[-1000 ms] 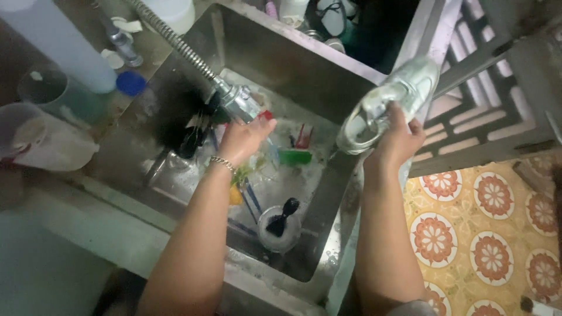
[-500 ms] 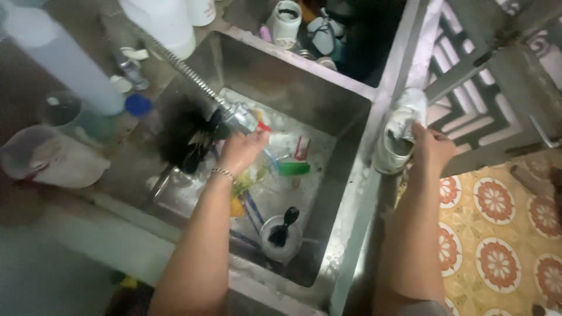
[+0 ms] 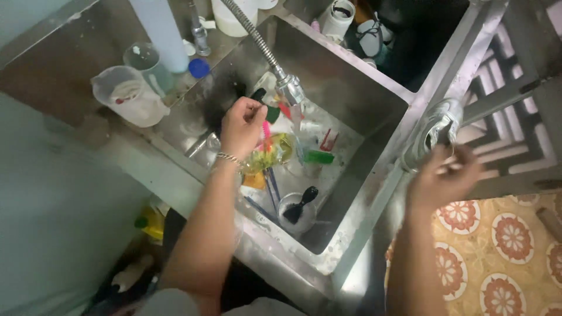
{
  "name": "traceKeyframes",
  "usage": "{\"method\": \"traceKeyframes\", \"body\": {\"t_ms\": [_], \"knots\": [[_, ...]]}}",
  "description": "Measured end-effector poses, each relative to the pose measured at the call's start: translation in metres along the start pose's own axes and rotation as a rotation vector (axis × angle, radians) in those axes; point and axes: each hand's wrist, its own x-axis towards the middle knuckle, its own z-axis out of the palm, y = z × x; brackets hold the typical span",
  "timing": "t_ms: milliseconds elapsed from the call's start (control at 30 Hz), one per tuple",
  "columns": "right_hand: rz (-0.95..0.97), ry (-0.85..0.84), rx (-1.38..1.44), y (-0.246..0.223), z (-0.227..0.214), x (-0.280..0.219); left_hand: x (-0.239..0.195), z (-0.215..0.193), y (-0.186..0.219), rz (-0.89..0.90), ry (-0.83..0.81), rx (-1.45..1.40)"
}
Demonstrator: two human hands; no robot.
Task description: The person scrubs a white sneaker with a brush and cleaning solution in a sink, rinses it under running water, and then scrubs a second shoe. The person also rinses a cloth and a plastic bottle under the tap.
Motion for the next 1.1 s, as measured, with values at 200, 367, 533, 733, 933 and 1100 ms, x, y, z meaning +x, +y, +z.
{"method": "traceKeyframes", "body": {"t_ms": [200,367,533,733,933,1100], "knots": [[0.260,-0.715,0.359,-0.079,0.074,-0.096,-0.050,-0.109,-0.021,0.103,-0.120,0.527],[0.857,-0.908,0.689,-0.132,0.183,-0.130,-0.068,-0.159,-0.112,-0.019,0.089,0.547],[0.701,-1.165,0.321,-0.038,0.320,-0.165,-0.072,-0.160,-0.104,-0.024,0.144,0.368],[-0.087,-1.230,-0.360,0.017,0.352,-0.209,-0.054,-0.164,-0.074,-0.213,0.031,0.462],[-0.289,-1.027,0.313,-0.214,0.317,-0.190,-0.049,-0.161,-0.104,0.099,0.274,0.456],[-0.591,-0.893,1.007,-0.367,0.291,-0.157,-0.044,-0.157,-0.127,0.371,0.558,0.429]]}}
